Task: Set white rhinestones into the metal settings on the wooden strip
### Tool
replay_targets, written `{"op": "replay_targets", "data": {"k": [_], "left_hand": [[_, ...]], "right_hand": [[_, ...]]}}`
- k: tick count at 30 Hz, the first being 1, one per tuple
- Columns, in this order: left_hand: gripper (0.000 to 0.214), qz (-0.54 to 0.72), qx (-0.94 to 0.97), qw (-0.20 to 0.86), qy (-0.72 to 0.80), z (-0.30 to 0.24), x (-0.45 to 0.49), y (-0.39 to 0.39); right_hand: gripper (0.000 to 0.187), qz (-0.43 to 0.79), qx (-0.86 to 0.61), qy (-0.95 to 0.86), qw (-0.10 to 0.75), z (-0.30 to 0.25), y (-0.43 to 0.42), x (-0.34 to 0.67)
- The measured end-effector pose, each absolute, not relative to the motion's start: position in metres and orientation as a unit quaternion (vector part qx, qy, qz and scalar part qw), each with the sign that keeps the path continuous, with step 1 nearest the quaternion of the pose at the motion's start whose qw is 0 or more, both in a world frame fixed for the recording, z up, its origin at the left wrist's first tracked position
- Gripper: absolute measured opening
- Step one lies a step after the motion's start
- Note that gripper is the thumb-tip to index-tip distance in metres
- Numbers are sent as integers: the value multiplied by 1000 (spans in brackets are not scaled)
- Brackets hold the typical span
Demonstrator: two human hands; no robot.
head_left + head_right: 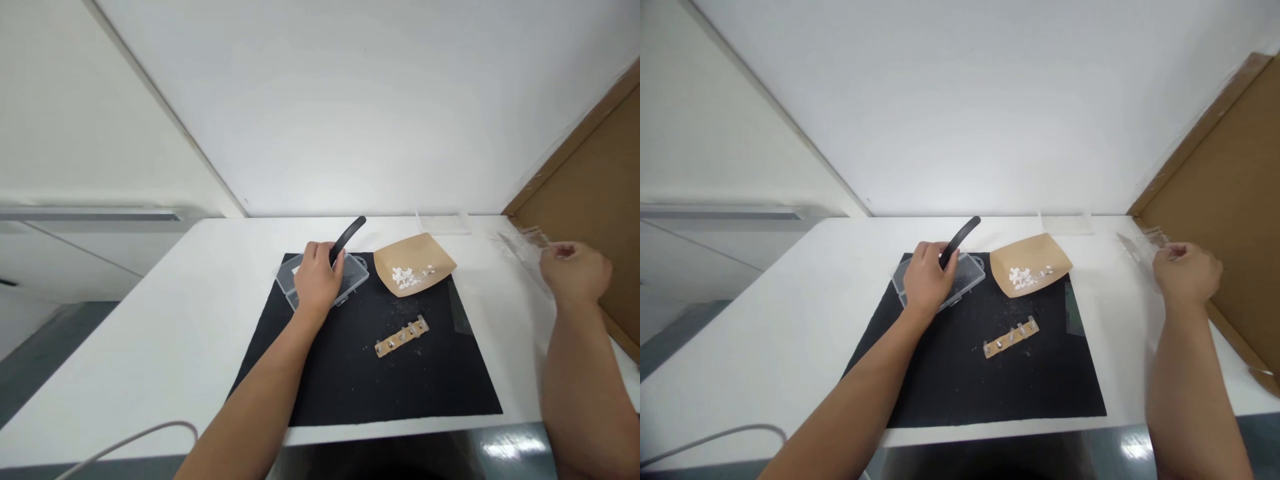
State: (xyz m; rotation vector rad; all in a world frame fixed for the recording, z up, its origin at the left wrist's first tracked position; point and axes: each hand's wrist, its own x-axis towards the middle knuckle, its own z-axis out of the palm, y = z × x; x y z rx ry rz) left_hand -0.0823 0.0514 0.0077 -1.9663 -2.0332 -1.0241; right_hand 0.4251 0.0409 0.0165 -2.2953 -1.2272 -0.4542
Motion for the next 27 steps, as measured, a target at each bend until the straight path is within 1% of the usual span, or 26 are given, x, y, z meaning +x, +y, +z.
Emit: {"op": "replay_targets", "data": {"k": [3, 8, 14, 18, 21, 24, 27], "left_hand": [[24, -343, -655, 68, -670, 7, -82, 52], [24, -346, -662, 60, -663, 8, -81, 51], [23, -339, -662, 53, -666, 9, -78, 49], [22, -338, -666, 45, -663, 8, -78, 48], [23, -337, -670, 43, -659, 7, -78, 48], [22, -335, -674, 41, -657, 7, -77, 48], [22, -334, -677, 39, -655, 8, -76, 47]], "right_hand": [[34, -103, -868, -413, 254, 17, 40, 427], [33, -39, -845, -483, 227, 16, 42, 425], [34, -22, -827, -523, 203, 15, 45, 419], [35, -39, -811, -550, 194, 13, 48, 416], [41, -67, -810, -554, 183, 10, 50, 417], [56, -87, -823, -535, 169, 4, 52, 419], [66, -88, -831, -526, 155, -4, 53, 417]]}}
